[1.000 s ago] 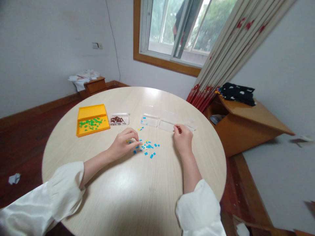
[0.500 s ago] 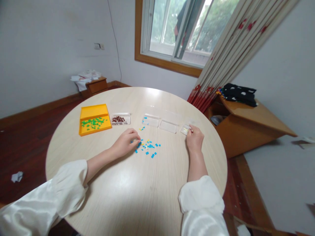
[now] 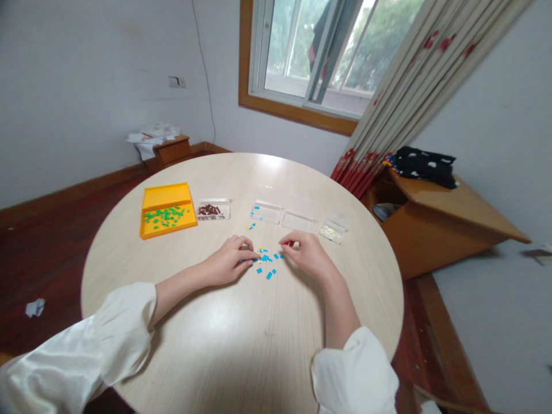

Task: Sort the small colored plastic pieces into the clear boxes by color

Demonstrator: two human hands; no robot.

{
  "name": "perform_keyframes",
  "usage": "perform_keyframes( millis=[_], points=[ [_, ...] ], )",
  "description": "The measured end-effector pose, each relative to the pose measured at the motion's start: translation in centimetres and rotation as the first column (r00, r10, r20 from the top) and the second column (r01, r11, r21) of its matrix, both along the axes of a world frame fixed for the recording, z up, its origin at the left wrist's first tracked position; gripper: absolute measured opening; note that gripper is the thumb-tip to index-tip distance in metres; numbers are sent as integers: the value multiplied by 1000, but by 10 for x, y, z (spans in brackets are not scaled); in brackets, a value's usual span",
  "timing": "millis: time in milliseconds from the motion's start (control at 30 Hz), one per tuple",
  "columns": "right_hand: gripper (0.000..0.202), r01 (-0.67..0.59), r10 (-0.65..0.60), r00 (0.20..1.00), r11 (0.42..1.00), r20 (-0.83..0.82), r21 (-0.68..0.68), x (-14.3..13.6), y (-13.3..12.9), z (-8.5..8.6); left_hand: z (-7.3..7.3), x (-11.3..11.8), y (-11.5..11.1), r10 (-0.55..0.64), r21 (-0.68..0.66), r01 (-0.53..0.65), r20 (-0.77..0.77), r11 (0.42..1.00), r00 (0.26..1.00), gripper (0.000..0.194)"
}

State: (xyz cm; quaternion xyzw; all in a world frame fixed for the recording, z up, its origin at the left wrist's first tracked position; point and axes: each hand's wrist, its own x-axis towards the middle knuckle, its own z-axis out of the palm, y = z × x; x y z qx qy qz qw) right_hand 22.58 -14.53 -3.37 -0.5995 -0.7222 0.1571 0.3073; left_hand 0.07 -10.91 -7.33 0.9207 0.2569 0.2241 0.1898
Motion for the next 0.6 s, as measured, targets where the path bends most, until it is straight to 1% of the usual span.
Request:
perform_keyframes(
  millis=[67,167,367,600],
  points=[
    [13,-106,109,994,989,24,-107,-16,-4,2,-1,0,0,-3,4,3,-4,1000,1000,25],
    [12,-169,184,980,969,70,-182,-26,-5,-1,-1,1,0,2,5,-2,-4,1000,1000,23],
    [18,-181,210,968,963,135,-202,-24,-1,-10,0,3,0,0,-11,0,4,1000,1000,16],
    [20,-168,215,961,953,172,-251,-26,-2,-8,0,4,0,-2,-54,2,-2,999,1000,10]
  ],
)
